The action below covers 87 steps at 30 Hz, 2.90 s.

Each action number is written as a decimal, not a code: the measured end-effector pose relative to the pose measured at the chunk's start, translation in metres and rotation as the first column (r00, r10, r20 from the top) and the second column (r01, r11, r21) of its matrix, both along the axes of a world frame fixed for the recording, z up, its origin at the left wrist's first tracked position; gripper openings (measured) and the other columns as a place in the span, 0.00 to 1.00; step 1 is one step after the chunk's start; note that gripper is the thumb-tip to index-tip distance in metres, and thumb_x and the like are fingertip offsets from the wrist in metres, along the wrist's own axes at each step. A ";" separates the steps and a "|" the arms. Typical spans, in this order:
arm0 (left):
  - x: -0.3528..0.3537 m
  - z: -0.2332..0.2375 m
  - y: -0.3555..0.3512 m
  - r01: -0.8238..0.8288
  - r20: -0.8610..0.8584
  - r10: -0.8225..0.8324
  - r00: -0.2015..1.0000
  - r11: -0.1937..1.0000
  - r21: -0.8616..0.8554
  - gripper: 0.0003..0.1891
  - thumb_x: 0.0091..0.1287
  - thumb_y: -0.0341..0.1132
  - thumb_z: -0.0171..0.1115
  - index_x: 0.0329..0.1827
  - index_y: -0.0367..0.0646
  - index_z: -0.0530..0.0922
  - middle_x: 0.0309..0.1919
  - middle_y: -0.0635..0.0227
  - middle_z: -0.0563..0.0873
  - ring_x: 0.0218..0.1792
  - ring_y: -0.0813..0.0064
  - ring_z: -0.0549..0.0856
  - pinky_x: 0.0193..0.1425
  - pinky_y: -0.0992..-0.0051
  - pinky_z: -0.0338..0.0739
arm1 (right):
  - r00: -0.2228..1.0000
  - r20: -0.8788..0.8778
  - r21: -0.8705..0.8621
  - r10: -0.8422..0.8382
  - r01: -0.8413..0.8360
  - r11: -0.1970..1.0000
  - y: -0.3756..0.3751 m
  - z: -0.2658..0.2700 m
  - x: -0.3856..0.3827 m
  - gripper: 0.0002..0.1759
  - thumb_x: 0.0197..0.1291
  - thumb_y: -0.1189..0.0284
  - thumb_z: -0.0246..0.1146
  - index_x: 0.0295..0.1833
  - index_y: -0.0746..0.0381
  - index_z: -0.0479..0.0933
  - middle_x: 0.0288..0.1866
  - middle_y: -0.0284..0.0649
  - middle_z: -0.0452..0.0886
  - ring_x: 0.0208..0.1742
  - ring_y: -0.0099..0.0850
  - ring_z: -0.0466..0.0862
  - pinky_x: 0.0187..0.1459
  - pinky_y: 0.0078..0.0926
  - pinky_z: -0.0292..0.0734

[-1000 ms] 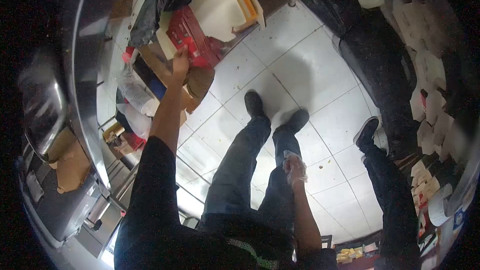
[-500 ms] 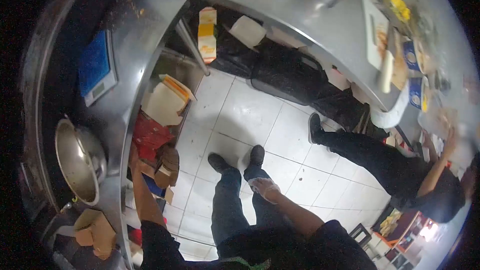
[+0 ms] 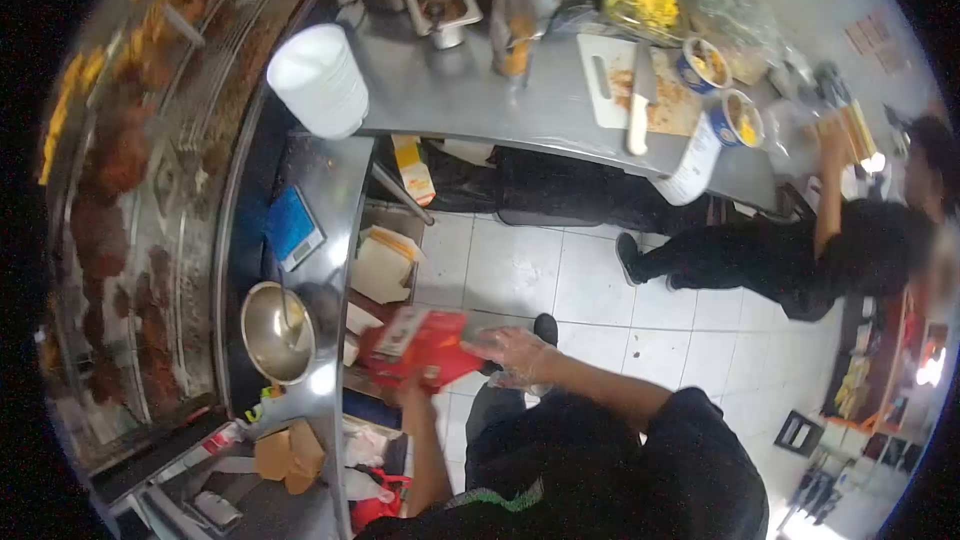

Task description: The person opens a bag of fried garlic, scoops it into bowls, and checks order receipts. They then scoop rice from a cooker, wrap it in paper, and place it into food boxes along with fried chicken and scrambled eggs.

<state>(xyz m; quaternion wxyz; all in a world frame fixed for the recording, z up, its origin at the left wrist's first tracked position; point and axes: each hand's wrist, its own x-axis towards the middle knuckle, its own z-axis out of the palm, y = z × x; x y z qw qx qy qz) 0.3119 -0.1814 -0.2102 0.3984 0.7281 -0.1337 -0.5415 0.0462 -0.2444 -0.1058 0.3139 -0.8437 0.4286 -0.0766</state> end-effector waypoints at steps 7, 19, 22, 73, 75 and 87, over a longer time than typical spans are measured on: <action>-0.112 0.210 -0.083 0.040 -0.755 -0.096 0.649 0.995 -0.092 0.22 0.70 0.38 0.54 0.64 0.38 0.68 0.56 0.59 0.78 0.54 0.64 0.79 0.55 0.63 0.78 | 0.983 0.181 -0.607 0.040 0.079 0.791 -0.036 0.122 -0.069 0.32 0.44 0.70 0.67 0.61 0.47 0.76 0.54 0.34 0.78 0.53 0.35 0.79 0.51 0.34 0.76; -0.200 0.259 -0.261 0.419 -0.234 -0.810 0.538 0.497 -0.760 0.42 0.65 0.56 0.57 0.73 0.36 0.52 0.68 0.59 0.64 0.68 0.61 0.65 0.70 0.59 0.60 | 0.442 0.709 -0.190 -0.549 0.870 0.456 -0.100 0.206 -0.260 0.26 0.50 0.80 0.71 0.56 0.63 0.74 0.56 0.45 0.77 0.55 0.33 0.78 0.55 0.29 0.74; -0.247 0.226 -0.273 0.317 -0.440 -0.652 0.618 0.718 -0.619 0.38 0.68 0.58 0.50 0.73 0.42 0.54 0.68 0.61 0.65 0.67 0.58 0.66 0.68 0.52 0.63 | 0.428 0.709 -0.102 -0.560 0.848 0.520 -0.119 0.191 -0.295 0.25 0.48 0.77 0.72 0.55 0.60 0.78 0.52 0.44 0.80 0.49 0.34 0.81 0.51 0.29 0.76; -0.420 0.172 -0.422 0.992 0.976 -0.176 0.129 0.019 -0.128 0.13 0.59 0.36 0.63 0.47 0.46 0.82 0.49 0.69 0.83 0.57 0.63 0.76 0.74 0.44 0.40 | 0.197 0.494 0.304 -0.847 0.873 0.380 -0.293 0.139 -0.491 0.21 0.64 0.65 0.60 0.57 0.68 0.71 0.52 0.45 0.79 0.51 0.36 0.79 0.53 0.31 0.72; -0.415 0.172 -0.425 0.994 0.981 -0.179 0.074 0.098 -0.057 0.12 0.58 0.35 0.62 0.45 0.45 0.83 0.43 0.69 0.84 0.55 0.65 0.78 0.73 0.45 0.45 | 0.267 0.403 0.222 -0.876 0.899 0.376 -0.291 0.155 -0.473 0.19 0.68 0.64 0.54 0.57 0.66 0.72 0.54 0.47 0.80 0.55 0.39 0.78 0.56 0.33 0.70; -0.427 0.150 -0.354 0.755 0.822 -0.015 0.569 0.405 -0.515 0.35 0.49 0.23 0.60 0.66 0.38 0.64 0.62 0.49 0.69 0.62 0.48 0.67 0.68 0.55 0.60 | 0.460 0.577 0.125 -0.675 0.767 0.629 -0.304 0.091 -0.561 0.22 0.59 0.76 0.63 0.59 0.71 0.72 0.58 0.48 0.77 0.55 0.34 0.76 0.60 0.31 0.69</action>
